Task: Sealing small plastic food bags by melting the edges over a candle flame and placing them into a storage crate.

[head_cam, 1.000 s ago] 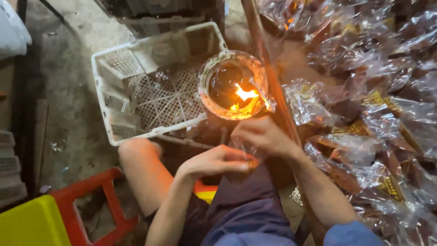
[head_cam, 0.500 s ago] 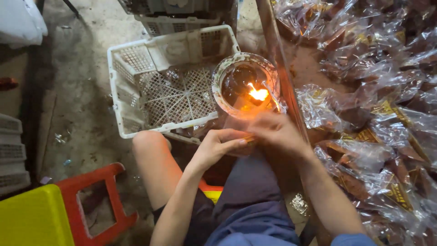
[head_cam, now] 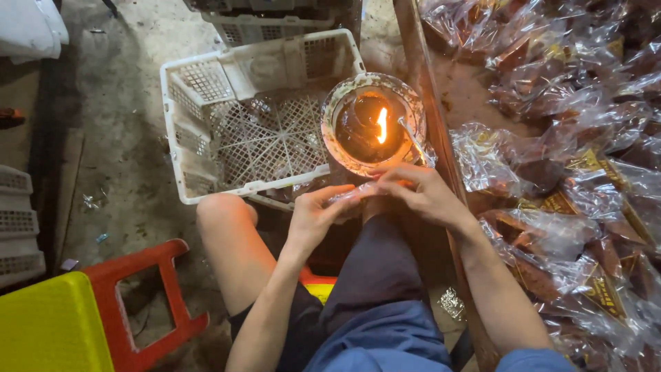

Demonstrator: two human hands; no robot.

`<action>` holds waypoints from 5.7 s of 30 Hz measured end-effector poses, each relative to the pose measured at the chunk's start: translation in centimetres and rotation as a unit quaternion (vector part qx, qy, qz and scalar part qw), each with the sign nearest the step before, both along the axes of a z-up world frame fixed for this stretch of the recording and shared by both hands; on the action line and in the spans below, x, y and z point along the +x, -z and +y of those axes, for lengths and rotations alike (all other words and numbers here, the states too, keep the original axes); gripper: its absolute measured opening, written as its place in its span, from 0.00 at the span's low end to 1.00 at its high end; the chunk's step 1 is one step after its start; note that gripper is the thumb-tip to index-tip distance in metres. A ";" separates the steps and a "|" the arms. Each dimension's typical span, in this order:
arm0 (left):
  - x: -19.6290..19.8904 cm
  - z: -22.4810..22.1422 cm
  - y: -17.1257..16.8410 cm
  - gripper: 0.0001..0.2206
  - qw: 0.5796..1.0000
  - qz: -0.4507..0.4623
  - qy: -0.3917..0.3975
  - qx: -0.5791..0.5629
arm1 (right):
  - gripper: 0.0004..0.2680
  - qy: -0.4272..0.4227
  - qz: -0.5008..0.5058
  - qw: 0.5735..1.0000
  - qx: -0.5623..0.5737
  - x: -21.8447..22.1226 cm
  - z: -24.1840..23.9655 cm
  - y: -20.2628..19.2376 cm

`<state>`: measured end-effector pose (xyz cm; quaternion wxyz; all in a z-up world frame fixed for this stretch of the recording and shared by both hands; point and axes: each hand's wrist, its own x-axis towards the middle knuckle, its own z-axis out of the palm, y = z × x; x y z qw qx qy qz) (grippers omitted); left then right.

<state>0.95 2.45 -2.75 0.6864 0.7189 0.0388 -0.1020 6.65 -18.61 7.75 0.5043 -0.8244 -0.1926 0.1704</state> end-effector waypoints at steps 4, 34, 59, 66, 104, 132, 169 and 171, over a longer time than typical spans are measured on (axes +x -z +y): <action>0.0 0.4 -3.9 0.15 0.995 -0.030 -0.036 -0.094 | 0.07 0.101 0.099 0.988 0.062 -0.1 -1.1 4.0; -1.3 -5.2 0.1 0.31 0.935 0.206 0.050 -0.284 | 0.10 0.249 0.294 0.871 0.304 2.5 1.1 13.6; 0.1 -1.5 -0.7 0.30 0.856 0.235 -0.163 -0.431 | 0.30 0.289 0.058 0.800 -0.522 4.0 -17.3 1.2; 0.2 -1.8 -0.8 0.23 0.872 0.226 -0.157 -0.405 | 0.14 0.425 0.124 0.839 -0.318 2.9 -12.9 -3.5; -0.2 -2.6 -1.3 0.11 0.939 0.115 -0.105 -0.307 | 0.08 0.015 0.076 0.993 0.094 0.3 -1.7 2.8; -0.3 -0.8 -1.2 0.09 1.000 -0.016 0.013 0.019 | 0.06 -0.065 0.017 0.997 0.022 0.4 -1.7 -0.6; -0.8 -4.3 2.0 0.21 0.916 0.197 -0.136 -0.321 | 0.09 0.261 0.214 0.920 0.201 -0.3 1.5 12.2; -0.6 -4.3 4.6 0.20 0.879 0.256 -0.150 -0.372 | 0.06 0.261 0.155 0.935 0.182 0.6 1.3 10.7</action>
